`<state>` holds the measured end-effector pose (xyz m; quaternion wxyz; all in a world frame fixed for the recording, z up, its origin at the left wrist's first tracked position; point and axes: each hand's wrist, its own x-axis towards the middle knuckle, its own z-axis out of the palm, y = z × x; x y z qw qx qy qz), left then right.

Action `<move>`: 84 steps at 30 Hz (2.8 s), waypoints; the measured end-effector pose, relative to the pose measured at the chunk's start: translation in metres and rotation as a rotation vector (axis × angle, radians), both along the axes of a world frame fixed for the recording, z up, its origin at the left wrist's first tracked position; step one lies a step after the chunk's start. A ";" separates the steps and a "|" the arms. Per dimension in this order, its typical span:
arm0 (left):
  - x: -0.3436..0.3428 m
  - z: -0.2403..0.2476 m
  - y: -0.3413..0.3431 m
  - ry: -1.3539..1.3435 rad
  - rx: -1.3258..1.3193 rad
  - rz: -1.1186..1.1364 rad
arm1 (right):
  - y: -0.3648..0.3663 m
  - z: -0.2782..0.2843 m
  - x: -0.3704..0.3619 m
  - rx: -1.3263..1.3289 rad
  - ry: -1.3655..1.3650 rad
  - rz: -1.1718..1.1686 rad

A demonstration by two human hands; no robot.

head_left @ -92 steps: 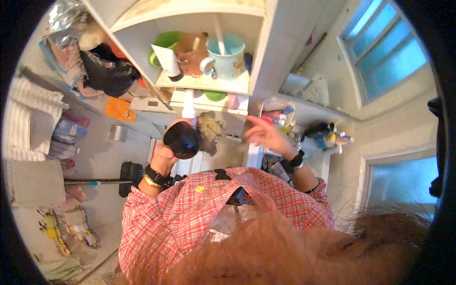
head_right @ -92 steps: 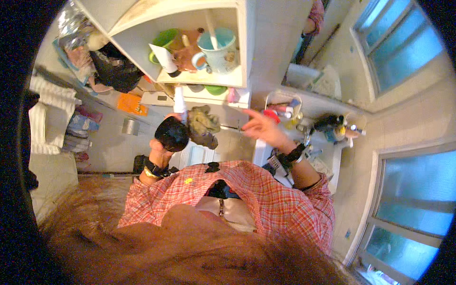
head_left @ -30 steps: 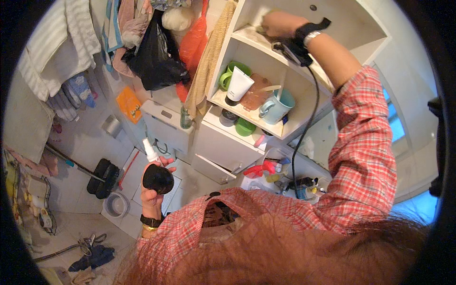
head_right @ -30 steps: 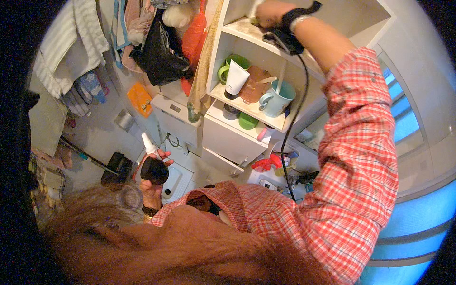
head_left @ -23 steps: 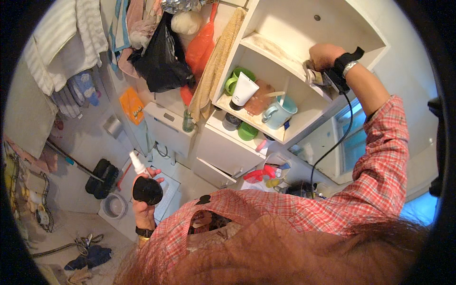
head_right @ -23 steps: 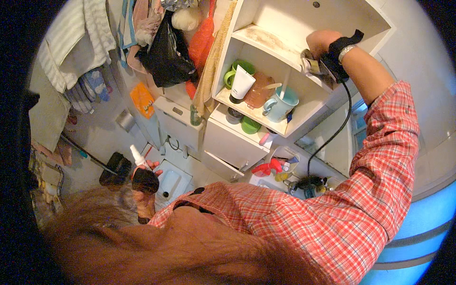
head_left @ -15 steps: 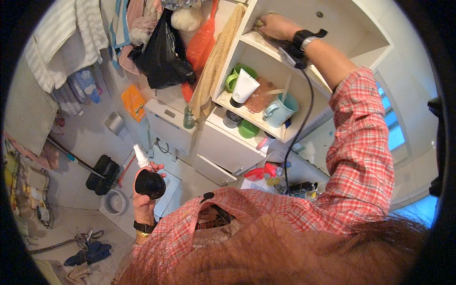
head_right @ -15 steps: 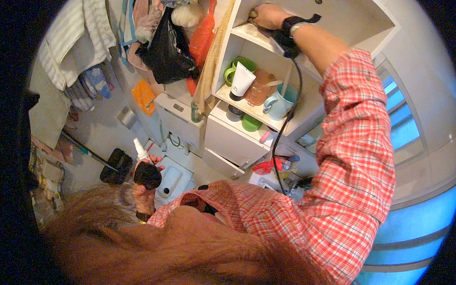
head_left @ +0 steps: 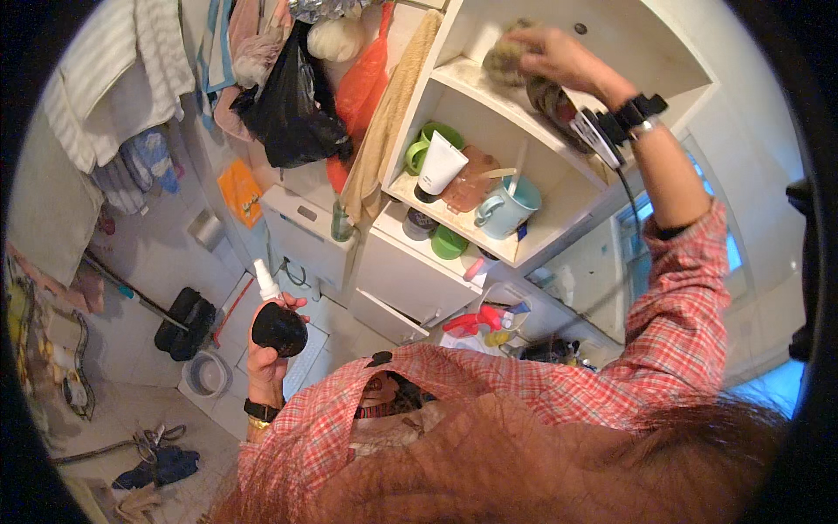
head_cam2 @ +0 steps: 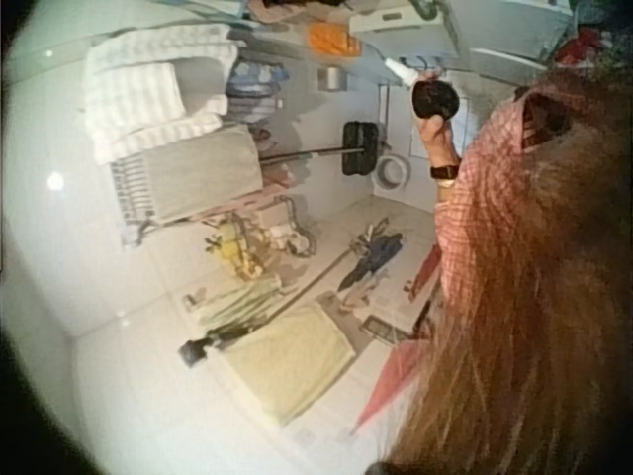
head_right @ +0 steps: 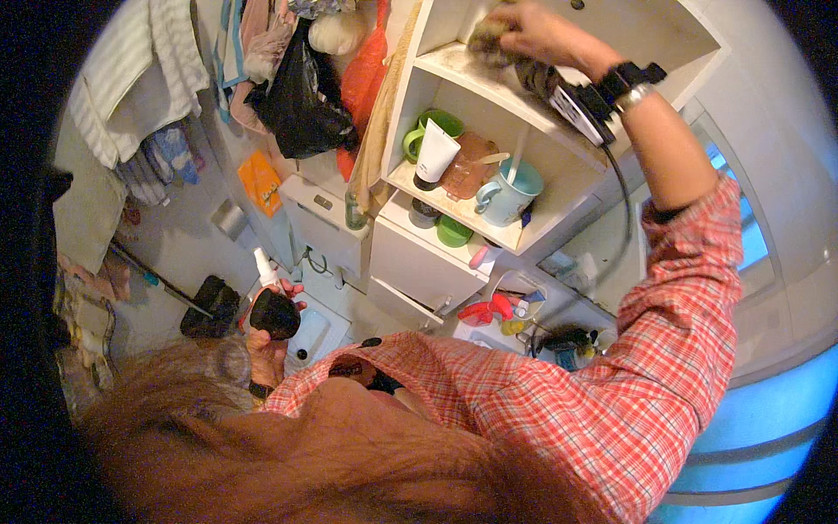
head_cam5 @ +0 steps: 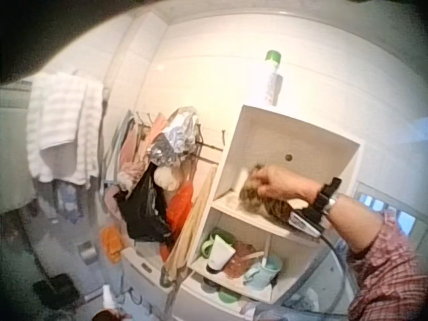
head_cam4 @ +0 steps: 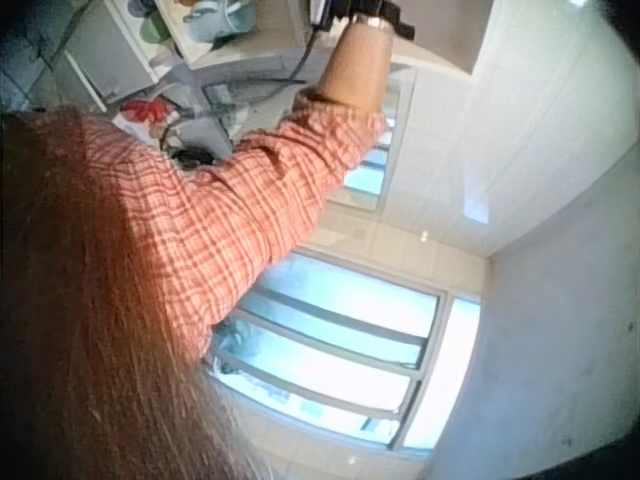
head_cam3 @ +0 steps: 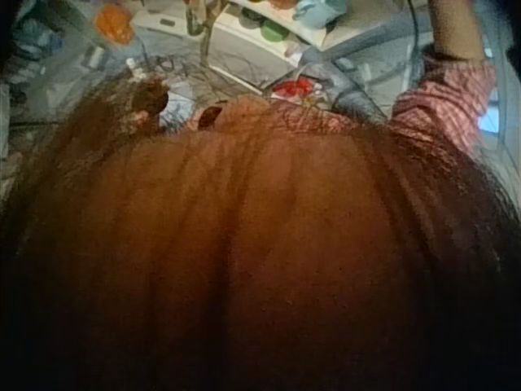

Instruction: The person cleans a bathroom shelf by removing items, wiping the shelf with a cloth, and replacing the items. They handle a tube, a cup, a toothbrush, and a small container, wiping each shelf section before returning the objects.

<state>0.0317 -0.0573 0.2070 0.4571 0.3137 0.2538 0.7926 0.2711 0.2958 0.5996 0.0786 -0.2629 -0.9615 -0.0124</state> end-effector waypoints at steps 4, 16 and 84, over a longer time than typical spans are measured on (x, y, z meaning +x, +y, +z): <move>0.001 -0.005 -0.002 0.020 -0.011 0.009 | 0.043 -0.024 -0.051 0.268 -0.070 -0.133; 0.017 0.001 0.020 0.022 -0.035 -0.029 | -0.017 -0.043 -0.042 -0.215 0.116 0.300; 0.001 -0.022 0.019 0.029 -0.065 -0.031 | -0.149 0.019 0.114 0.170 -0.271 -0.308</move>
